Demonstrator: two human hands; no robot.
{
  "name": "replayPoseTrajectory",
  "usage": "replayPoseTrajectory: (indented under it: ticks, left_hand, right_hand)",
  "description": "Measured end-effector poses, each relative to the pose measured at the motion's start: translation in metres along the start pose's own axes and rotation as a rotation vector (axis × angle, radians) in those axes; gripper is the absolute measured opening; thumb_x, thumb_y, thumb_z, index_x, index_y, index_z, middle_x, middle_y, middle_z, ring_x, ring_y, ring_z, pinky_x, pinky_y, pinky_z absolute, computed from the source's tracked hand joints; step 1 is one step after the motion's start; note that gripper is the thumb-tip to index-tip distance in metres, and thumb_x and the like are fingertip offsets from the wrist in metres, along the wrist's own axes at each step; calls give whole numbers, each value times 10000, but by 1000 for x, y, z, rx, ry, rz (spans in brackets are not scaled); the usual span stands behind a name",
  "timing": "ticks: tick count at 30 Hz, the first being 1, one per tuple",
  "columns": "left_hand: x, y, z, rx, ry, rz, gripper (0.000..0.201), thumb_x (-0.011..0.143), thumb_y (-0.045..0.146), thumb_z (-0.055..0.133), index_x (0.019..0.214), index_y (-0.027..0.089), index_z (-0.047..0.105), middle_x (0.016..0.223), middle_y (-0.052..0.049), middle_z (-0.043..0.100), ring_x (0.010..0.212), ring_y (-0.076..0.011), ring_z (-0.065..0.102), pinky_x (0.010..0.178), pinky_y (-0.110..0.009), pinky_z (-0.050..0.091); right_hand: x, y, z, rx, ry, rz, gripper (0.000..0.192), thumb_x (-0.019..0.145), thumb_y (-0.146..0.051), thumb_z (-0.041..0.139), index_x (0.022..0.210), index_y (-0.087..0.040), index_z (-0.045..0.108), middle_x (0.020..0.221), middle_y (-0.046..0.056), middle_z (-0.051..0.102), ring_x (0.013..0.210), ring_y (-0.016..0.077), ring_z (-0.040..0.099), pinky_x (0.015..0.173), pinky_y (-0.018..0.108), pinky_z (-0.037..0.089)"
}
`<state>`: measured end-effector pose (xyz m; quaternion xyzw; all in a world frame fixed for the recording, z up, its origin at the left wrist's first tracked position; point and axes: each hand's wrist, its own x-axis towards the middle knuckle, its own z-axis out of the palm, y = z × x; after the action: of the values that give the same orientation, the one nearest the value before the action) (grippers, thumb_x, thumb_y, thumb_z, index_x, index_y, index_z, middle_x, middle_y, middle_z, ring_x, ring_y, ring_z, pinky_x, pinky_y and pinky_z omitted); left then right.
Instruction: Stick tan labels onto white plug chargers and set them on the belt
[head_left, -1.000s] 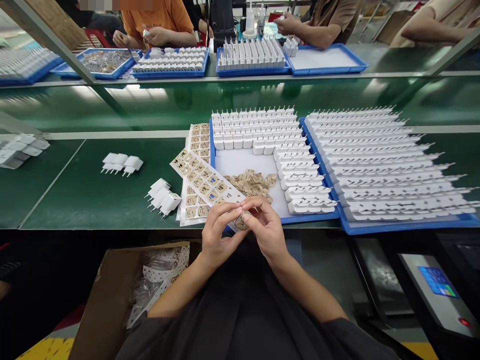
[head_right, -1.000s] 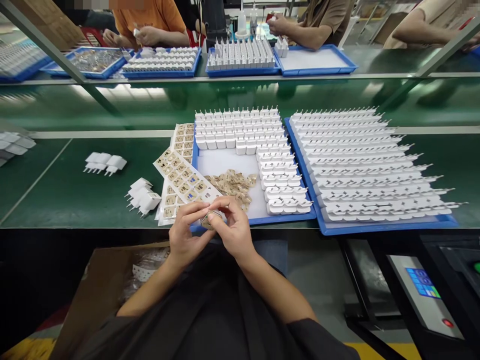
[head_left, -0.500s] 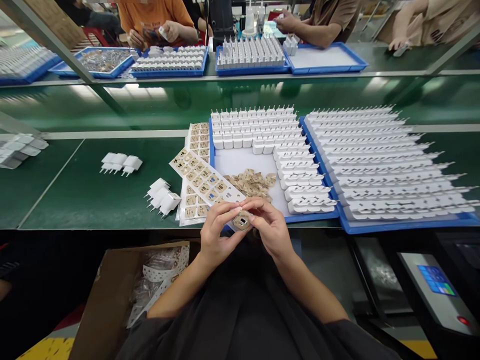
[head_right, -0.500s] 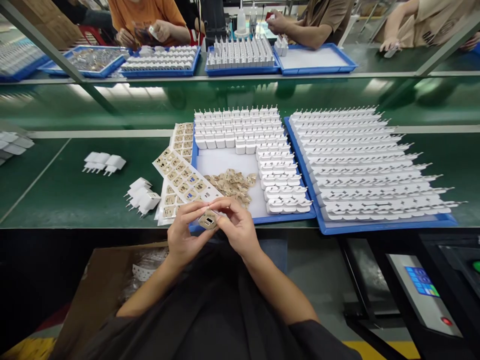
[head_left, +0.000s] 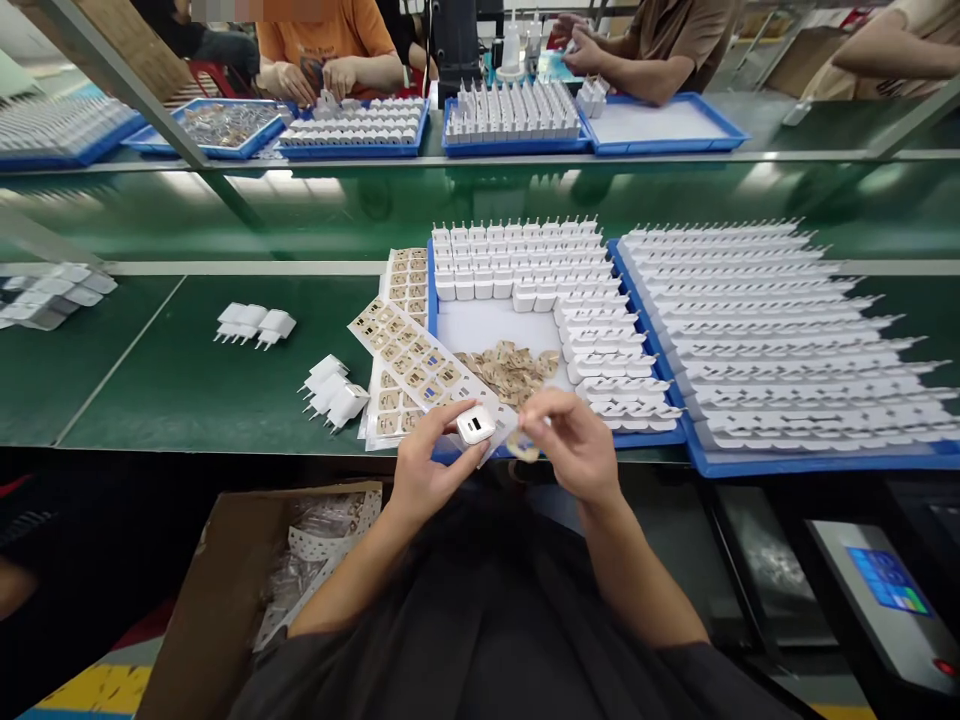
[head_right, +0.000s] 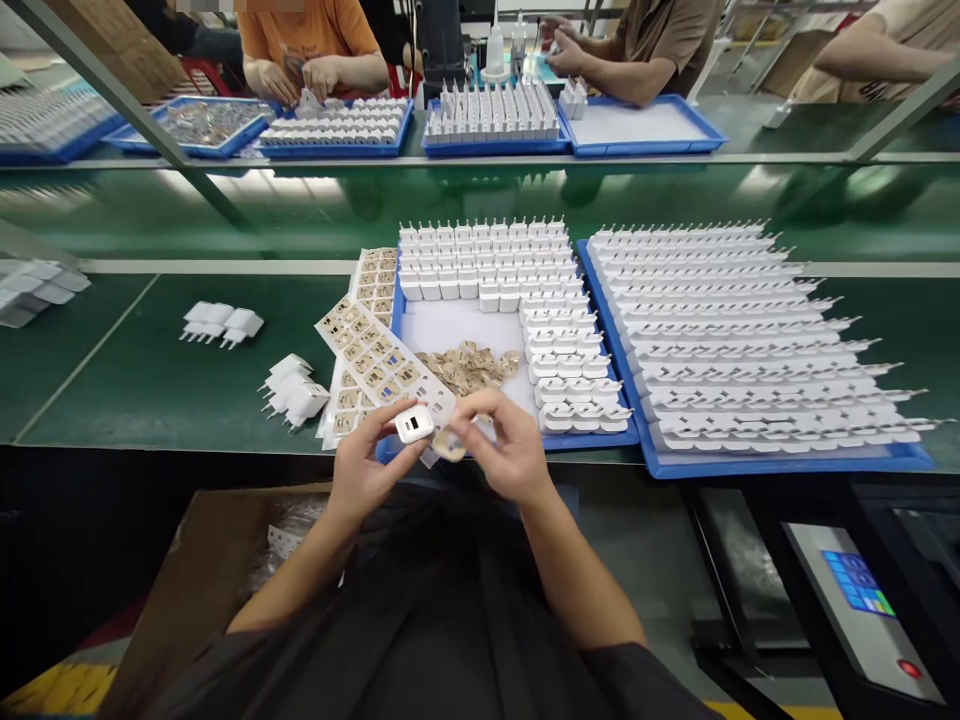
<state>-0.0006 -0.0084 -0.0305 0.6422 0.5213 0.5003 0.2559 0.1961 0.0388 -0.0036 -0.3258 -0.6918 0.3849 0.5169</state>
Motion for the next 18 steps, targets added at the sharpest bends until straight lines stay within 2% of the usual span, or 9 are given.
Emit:
replayPoseTrajectory:
  ticks: [2,3,5,7,9,12,15,18]
  left_hand:
    - [0,-3,-5,-27,51,-56,410,852,297,754,1228,204,622,1163,-99,756,1050,-227,739,830,-311,629]
    - [1,-5,-9,-28,81,-81,401,844,311,760,1202,201,618,1141,-94,759,1029,-223,744,808,-302,630]
    - [5,-11,-23,19,129,-123,369,844,346,759,1154,196,628,1088,-82,765,962,-208,752,758,-284,626]
    - [8,-20,-43,148,157,-147,349,864,388,738,1146,199,656,1057,-73,771,864,-191,747,706,-278,612]
    - [10,-31,-64,341,186,-126,353,884,425,716,1162,210,684,1053,-69,777,815,-194,736,705,-301,597]
    - [6,-51,-91,633,205,-2,349,905,439,697,1180,223,703,1090,-80,778,927,-249,733,834,-370,572]
    - [-4,-69,-104,800,173,106,337,922,408,687,1205,225,697,1110,-88,772,1001,-280,711,906,-406,535]
    - [-15,-82,-109,873,194,135,331,931,388,678,1220,226,697,1100,-99,747,980,-273,694,860,-394,530]
  right_hand:
    - [7,17,0,-208,85,106,114,972,-318,597,1018,-243,670,928,52,732,863,226,685,806,400,572]
    - [11,26,0,-331,86,123,144,967,-310,588,1050,-239,682,976,67,743,911,244,690,851,426,568]
    - [17,42,2,-542,62,89,194,964,-283,548,1060,-225,706,1065,105,745,1027,293,677,944,497,540]
    - [19,54,3,-645,82,47,225,968,-264,519,1069,-219,715,1144,133,720,1112,312,652,997,526,519]
    - [17,60,3,-663,98,13,227,968,-265,526,1085,-224,716,1178,134,699,1140,309,640,1016,525,517]
    - [14,61,2,-635,80,-4,208,963,-278,546,1071,-233,718,1157,122,696,1126,305,646,1015,527,523]
    - [11,60,1,-617,51,10,194,967,-286,545,1043,-234,716,1140,115,699,1111,300,658,995,525,538]
    - [11,60,0,-612,33,12,189,966,-292,547,1023,-230,716,1136,116,702,1096,301,667,972,528,550]
